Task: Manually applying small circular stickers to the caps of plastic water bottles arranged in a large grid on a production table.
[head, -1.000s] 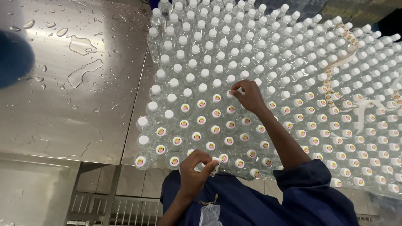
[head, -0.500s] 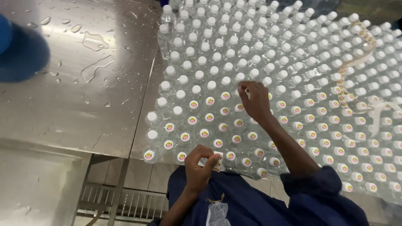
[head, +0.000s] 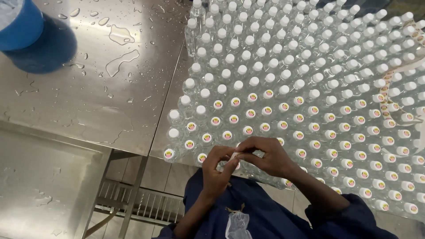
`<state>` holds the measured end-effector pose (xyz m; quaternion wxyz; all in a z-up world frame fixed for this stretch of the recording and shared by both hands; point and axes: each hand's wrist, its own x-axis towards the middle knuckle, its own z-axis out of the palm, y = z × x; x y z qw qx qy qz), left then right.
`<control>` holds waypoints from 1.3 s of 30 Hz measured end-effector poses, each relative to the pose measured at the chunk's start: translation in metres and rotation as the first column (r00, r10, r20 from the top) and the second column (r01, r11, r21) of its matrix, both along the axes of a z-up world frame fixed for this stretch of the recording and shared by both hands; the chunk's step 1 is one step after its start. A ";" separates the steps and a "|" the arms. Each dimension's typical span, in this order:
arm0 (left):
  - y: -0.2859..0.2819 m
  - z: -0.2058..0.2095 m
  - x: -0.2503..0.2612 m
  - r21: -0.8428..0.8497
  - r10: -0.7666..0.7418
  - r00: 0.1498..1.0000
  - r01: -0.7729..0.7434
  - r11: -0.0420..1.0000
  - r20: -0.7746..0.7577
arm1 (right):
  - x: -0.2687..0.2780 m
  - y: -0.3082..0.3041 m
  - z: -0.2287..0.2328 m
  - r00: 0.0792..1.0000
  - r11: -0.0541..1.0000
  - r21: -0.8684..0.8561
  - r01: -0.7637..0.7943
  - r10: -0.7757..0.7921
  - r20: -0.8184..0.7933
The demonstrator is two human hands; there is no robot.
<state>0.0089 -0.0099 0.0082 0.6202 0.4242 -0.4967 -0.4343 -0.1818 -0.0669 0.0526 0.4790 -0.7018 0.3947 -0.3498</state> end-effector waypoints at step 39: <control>0.033 -0.033 0.035 -0.019 0.083 0.995 -0.082 0.996 0.055 | 0.097 -0.165 -0.110 0.848 0.974 -0.188 -0.127 0.008 -0.530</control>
